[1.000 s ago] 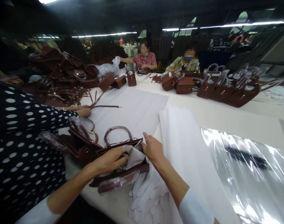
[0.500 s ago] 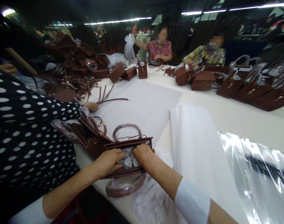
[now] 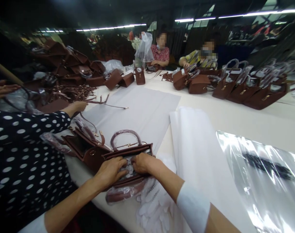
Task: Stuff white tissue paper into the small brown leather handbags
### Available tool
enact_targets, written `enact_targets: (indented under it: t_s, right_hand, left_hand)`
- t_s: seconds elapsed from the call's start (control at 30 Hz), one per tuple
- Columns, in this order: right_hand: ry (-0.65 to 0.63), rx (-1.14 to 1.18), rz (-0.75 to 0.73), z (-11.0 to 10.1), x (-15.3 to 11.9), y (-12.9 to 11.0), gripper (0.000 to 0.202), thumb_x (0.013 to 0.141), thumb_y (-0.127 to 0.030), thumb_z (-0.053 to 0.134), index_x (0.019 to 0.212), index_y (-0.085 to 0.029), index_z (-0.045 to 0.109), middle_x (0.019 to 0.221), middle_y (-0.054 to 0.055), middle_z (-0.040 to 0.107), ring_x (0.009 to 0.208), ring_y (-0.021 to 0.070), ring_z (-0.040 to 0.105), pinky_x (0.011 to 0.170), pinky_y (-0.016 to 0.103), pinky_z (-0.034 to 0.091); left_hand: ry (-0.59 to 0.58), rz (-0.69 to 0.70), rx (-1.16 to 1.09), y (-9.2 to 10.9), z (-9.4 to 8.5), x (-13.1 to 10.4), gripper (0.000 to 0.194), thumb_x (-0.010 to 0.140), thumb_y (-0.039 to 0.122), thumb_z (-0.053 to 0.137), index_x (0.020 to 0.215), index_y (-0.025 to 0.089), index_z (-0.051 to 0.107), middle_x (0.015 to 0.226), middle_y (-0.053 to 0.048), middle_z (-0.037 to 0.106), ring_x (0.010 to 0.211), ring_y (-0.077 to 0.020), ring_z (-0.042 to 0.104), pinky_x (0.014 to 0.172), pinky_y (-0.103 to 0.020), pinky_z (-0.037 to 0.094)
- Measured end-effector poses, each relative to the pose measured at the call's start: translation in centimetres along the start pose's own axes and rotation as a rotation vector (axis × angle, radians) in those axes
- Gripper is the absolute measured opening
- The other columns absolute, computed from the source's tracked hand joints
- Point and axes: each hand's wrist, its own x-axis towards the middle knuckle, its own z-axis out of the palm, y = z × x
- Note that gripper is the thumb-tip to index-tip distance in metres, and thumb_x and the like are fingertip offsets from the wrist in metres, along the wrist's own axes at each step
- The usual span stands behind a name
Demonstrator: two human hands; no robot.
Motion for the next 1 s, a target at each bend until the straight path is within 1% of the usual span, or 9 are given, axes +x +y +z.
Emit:
enact_targets:
  t_s: [0.13,0.3,0.4,0.53,0.67,0.77,0.83,0.9,1.0]
  right_hand:
    - [0.051,0.038,0.077,0.6,0.6,0.9,0.025,0.081,-0.026,0.047,0.097,-0.012,0.060,0.086,0.015,0.063,0.077,0.0291,0.060,0.059,0.032,0.046]
    - [0.272,0.048,0.044,0.1,-1.7,1.4,0.022,0.088,-0.027,0.040,0.095,-0.014,0.057,0.099,0.011,0.059,0.092,0.0224,0.055,0.080,0.030,0.042]
    - [0.219,0.049,0.046,0.3,-1.4,1.8,0.025,0.082,-0.034,0.054,0.093,-0.012,0.059,0.095,0.013,0.060,0.088,0.0249,0.057,0.075,0.030,0.045]
    - [0.126,0.056,0.135,1.2,1.0,1.5,0.029,0.070,-0.028,0.066,0.091,-0.009,0.063,0.085,0.017,0.063,0.080,0.0311,0.060,0.064,0.033,0.049]
    - [0.133,0.069,0.170,1.7,2.3,0.8,0.030,0.066,-0.017,0.065,0.094,-0.007,0.063,0.085,0.018,0.063,0.080,0.0330,0.060,0.064,0.036,0.049]
    - [0.138,0.118,0.128,0.9,1.1,1.2,0.024,0.071,-0.020,0.065,0.091,-0.007,0.064,0.086,0.017,0.063,0.081,0.0316,0.059,0.065,0.035,0.049]
    - [0.152,0.189,0.033,-0.2,-0.6,2.3,0.019,0.080,-0.025,0.058,0.095,-0.013,0.063,0.090,0.009,0.064,0.083,0.0231,0.060,0.069,0.028,0.048]
    - [0.304,0.280,-0.073,-1.4,-2.6,3.9,0.023,0.088,-0.027,0.047,0.108,-0.020,0.056,0.102,0.002,0.060,0.092,0.0147,0.056,0.078,0.022,0.045]
    - [0.496,0.297,-0.170,-2.4,-4.7,6.2,0.064,0.079,-0.043,0.059,0.130,-0.014,0.034,0.129,0.012,0.039,0.118,0.0201,0.037,0.098,0.031,0.032]
  left_hand:
    - [0.028,0.073,-0.127,-0.6,-1.1,-1.2,0.033,0.083,0.046,0.038,0.093,0.021,0.057,0.089,-0.005,0.059,0.087,-0.0201,0.056,0.076,-0.033,0.047]
    - [0.064,0.256,-0.154,-3.0,-0.7,-4.0,0.050,0.082,0.044,0.044,0.127,0.025,0.036,0.132,-0.005,0.041,0.122,-0.0212,0.035,0.102,-0.039,0.033]
    - [0.047,0.324,-0.081,-4.2,0.1,-4.9,0.050,0.085,0.028,0.038,0.133,0.029,0.023,0.139,-0.001,0.030,0.128,-0.0187,0.027,0.105,-0.042,0.028]
    - [0.000,0.430,0.030,-3.7,0.3,-5.5,0.073,0.071,0.017,0.047,0.136,0.027,0.015,0.143,-0.002,0.019,0.130,-0.0218,0.021,0.106,-0.045,0.025]
    - [0.232,0.337,0.180,-2.1,0.6,-4.5,0.078,0.064,0.025,0.059,0.134,0.023,0.023,0.144,-0.010,0.013,0.130,-0.0332,0.013,0.102,-0.058,0.016]
    - [0.386,0.223,0.216,-2.0,1.0,-3.2,0.071,0.065,0.035,0.063,0.129,0.022,0.035,0.144,-0.016,0.006,0.128,-0.0388,0.016,0.096,-0.059,0.022]
    - [0.391,0.210,0.196,-2.5,1.1,-2.5,0.065,0.065,0.047,0.062,0.123,0.024,0.042,0.143,-0.015,0.013,0.122,-0.0380,0.028,0.090,-0.055,0.030]
    - [0.375,0.224,0.155,-3.0,1.1,-2.1,0.060,0.066,0.052,0.059,0.119,0.027,0.046,0.138,-0.011,0.029,0.111,-0.0329,0.040,0.085,-0.050,0.035]
    - [0.375,0.241,0.057,-3.5,1.1,-1.8,0.059,0.067,0.054,0.058,0.119,0.027,0.044,0.123,-0.008,0.046,0.100,-0.0267,0.045,0.081,-0.043,0.038]
